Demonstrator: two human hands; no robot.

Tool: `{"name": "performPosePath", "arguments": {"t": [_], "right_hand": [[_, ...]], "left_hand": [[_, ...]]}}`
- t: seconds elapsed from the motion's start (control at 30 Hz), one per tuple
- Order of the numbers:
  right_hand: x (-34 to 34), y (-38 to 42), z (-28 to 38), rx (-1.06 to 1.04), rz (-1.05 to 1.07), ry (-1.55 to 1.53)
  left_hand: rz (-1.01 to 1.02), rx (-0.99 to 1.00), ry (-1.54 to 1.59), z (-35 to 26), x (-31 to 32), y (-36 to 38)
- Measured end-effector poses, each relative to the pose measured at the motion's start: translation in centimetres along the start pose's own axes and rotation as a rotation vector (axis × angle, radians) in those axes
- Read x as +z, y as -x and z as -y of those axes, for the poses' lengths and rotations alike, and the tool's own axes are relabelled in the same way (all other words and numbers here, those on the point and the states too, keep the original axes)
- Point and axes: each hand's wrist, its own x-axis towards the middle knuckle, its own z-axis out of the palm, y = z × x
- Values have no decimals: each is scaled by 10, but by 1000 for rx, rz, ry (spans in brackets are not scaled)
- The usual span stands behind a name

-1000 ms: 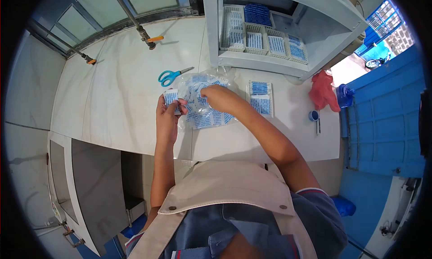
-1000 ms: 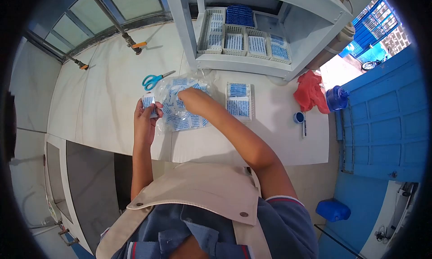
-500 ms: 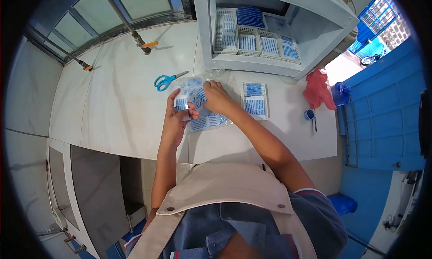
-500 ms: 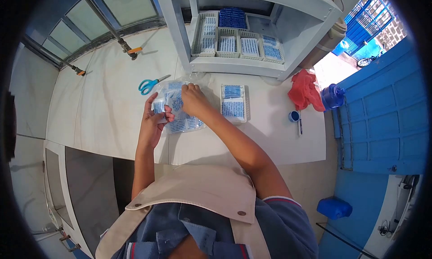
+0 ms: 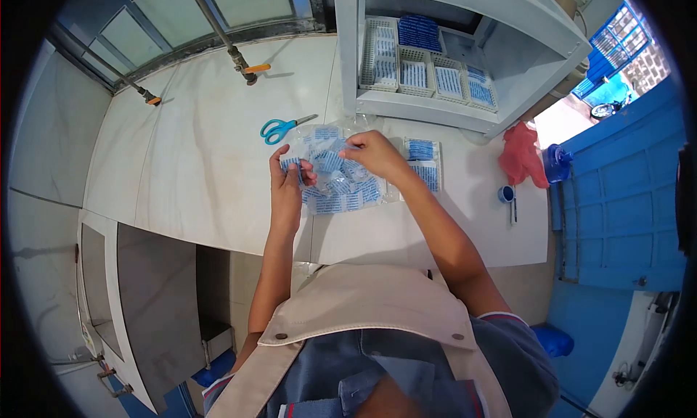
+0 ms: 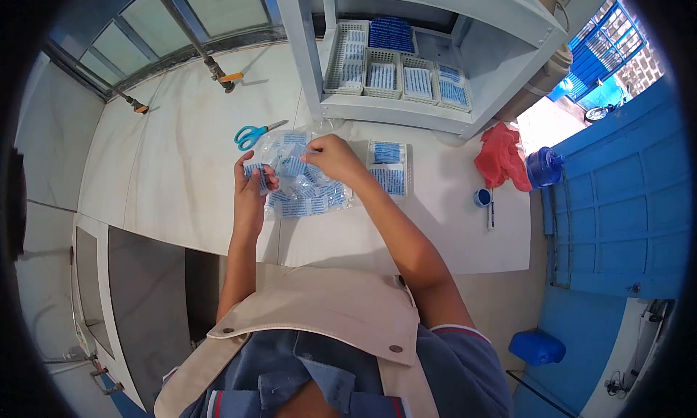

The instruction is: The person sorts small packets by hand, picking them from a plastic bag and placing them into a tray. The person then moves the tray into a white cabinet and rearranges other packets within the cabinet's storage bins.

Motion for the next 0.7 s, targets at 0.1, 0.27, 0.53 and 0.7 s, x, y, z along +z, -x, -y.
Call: {"name": "performPosePath", "arguments": {"t": [0.1,0.27,0.53,0.7], "right_hand": [[-13,-2,7,246,164,-350],[-19,-11,10,250,108,-440],[-18,-26,27,243,203,-491],[-10,-16,32,277,112,-976]], "left_hand": [[-26,57,-10,5,9,-10],[-14,223,-379,-20,18,-22],[202,138,-595,-23,15,-42],[120,-64,2,-13,15,-35]]}}
